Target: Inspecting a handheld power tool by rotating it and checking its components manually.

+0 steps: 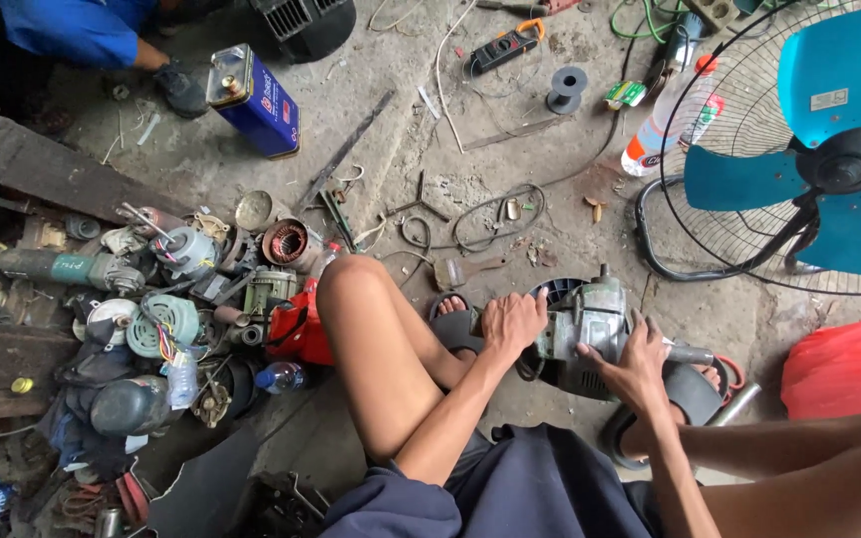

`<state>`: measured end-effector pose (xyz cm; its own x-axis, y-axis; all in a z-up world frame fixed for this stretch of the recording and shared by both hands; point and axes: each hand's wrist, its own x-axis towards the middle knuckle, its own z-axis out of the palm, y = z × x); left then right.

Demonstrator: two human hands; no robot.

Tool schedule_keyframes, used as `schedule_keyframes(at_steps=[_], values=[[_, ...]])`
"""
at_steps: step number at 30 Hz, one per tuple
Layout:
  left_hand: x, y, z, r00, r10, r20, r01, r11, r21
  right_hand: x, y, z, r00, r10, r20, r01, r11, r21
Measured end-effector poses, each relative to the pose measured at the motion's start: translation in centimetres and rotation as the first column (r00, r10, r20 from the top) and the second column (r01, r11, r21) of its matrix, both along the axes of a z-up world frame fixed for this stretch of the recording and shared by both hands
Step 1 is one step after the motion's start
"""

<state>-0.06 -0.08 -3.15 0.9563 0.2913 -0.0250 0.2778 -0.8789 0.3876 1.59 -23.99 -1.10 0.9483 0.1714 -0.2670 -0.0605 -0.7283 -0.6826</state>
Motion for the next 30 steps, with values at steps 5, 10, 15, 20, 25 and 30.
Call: schedule_keyframes(at_steps=[5,10,15,20,25,30], values=[[-0.2,0.1,0.7,1.000,-0.010,-0.003,0.010,1.000,0.000,0.9,1.7,4.1,0.997,-0.072,0.031,0.071,0.996,0.056],[0.4,0.4,1.0,1.000,-0.017,-0.024,0.017,1.000,-0.008,0.3,0.6,2.8,1.000,0.016,0.026,-0.016,1.000,0.008],[-0.3,0.0,0.5,0.998,-0.006,0.059,0.003,0.999,0.051,1.4,1.4,4.6,0.994,-0.105,0.030,0.103,0.993,0.054],[-0.3,0.2,-0.4,0.996,-0.012,0.085,0.005,0.997,0.077,0.5,-0.7,0.8,0.999,-0.029,-0.028,0.029,1.000,0.006],[0.2,0.1,-1.4,0.993,-0.013,0.120,0.002,0.996,0.092,0.6,0.1,2.7,0.997,-0.079,0.015,0.078,0.995,0.067],[-0.1,0.2,-0.8,0.992,-0.022,0.126,0.012,0.996,0.084,0.9,-1.2,-0.5,0.999,0.044,-0.018,-0.045,0.998,-0.054]])
